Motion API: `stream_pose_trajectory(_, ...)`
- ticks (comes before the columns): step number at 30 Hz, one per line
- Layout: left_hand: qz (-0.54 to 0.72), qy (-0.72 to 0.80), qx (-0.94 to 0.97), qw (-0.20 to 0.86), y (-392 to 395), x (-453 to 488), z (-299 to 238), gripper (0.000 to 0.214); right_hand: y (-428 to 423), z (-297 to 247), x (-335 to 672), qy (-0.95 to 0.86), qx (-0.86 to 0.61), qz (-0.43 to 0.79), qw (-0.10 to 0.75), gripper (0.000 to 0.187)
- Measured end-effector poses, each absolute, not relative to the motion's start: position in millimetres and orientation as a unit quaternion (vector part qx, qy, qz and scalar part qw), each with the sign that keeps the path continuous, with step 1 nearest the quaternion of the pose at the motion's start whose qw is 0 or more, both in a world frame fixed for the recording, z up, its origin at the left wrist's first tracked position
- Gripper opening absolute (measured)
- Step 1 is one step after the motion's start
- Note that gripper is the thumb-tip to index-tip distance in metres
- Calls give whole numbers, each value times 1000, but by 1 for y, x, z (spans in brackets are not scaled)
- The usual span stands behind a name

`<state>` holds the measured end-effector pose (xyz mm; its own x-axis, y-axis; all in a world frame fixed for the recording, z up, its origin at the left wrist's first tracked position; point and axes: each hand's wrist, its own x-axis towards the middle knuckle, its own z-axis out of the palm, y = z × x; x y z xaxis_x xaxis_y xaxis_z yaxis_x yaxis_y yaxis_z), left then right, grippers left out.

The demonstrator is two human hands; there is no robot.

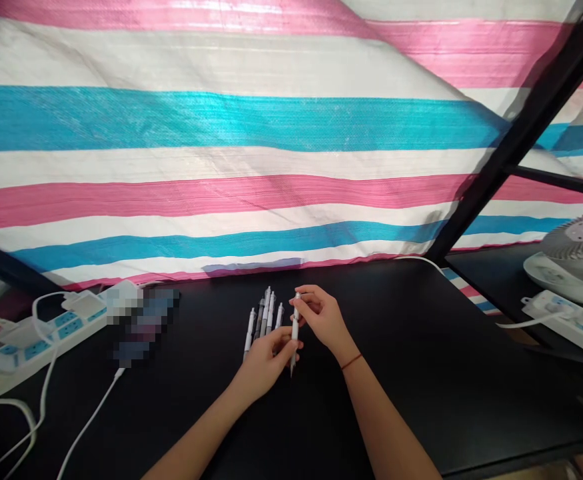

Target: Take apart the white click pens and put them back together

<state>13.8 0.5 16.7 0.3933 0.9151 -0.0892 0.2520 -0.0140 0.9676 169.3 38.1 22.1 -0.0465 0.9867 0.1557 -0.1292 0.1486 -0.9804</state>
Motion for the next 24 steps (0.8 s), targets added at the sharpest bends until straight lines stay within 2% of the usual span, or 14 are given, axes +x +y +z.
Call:
stream_pose_trajectory(6,305,461,653,517,0,15,20,24,40,21,171,-520,-406,514,548,33)
stream_pose_trajectory(16,309,464,658,506,-1,15,23,26,39,20,170,-517,-417,498,557,40)
stream_pose_trajectory(24,306,464,656,511,-2,16,23,26,37,25,169,-528,-420,493,549,36)
